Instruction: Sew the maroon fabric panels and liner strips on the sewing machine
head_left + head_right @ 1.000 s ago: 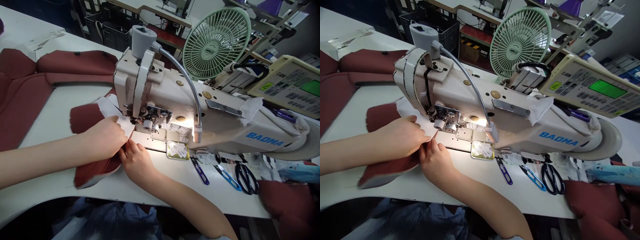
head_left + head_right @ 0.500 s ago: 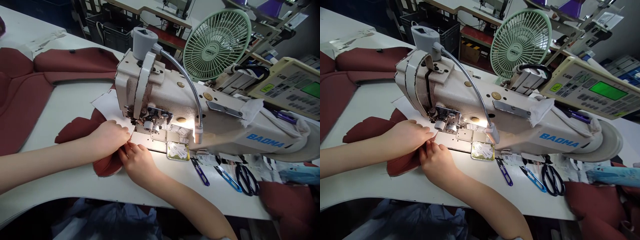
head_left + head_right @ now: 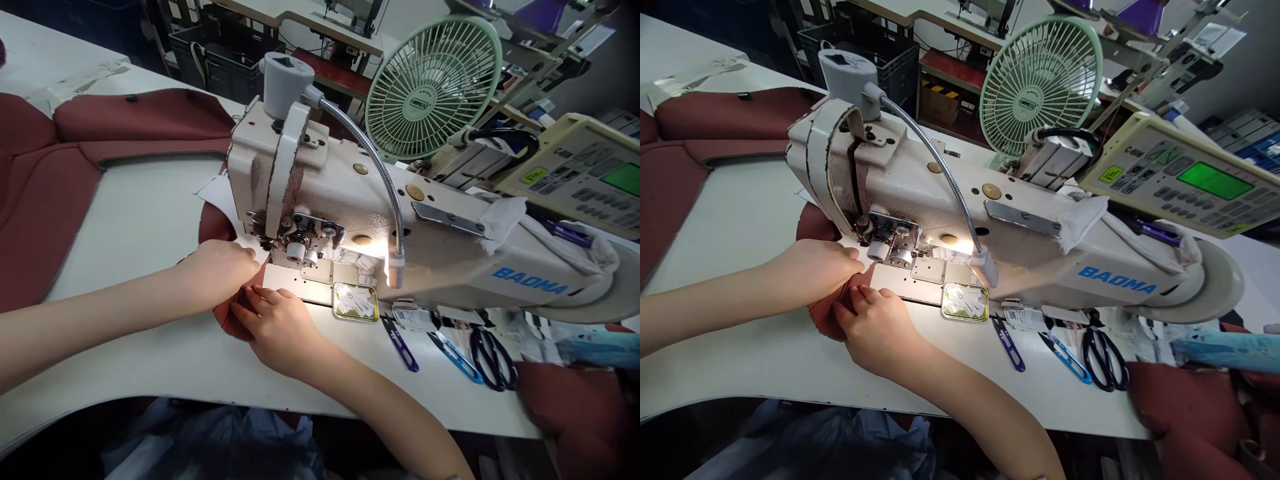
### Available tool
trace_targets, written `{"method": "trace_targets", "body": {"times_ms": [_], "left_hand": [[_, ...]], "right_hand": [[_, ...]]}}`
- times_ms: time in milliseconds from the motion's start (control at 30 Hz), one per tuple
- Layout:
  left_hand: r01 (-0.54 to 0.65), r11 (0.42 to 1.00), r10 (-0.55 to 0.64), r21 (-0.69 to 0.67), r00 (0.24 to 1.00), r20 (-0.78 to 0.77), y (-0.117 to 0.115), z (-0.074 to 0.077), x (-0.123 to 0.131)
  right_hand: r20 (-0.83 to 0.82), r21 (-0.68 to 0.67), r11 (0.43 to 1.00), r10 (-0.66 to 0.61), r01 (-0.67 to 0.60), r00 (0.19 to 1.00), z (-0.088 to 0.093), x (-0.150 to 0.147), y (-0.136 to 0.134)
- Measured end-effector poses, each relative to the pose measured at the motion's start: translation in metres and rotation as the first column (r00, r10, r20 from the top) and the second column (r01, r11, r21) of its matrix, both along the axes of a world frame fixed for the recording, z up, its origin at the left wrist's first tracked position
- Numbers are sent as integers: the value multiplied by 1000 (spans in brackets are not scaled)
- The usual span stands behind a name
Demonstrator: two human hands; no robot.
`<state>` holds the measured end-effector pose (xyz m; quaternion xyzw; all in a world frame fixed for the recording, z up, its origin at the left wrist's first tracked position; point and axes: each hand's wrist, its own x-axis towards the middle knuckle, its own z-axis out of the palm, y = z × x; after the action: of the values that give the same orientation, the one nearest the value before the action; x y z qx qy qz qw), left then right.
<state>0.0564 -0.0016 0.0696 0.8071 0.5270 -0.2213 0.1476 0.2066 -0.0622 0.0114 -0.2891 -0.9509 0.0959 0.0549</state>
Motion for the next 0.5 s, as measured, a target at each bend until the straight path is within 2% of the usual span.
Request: {"method": "trace_targets", "body": {"times_ms": [100, 200, 367, 500], "left_hand": [[18, 999, -21, 39, 998, 52, 0, 2, 1], [41, 996, -48, 82, 995, 88, 1, -7, 0], [71, 976, -96, 205, 989, 116, 2, -33, -4], [84, 964, -112, 254, 989, 96, 0, -40, -6]], "right_hand": [[-17, 96, 995, -32, 34, 999, -12, -2, -1], [-19, 164, 983, -83, 85, 996, -21, -7, -1], [41, 155, 976, -158, 150, 987, -24, -16, 1], [103, 157, 980, -138, 121, 985, -29, -23, 6]]}}
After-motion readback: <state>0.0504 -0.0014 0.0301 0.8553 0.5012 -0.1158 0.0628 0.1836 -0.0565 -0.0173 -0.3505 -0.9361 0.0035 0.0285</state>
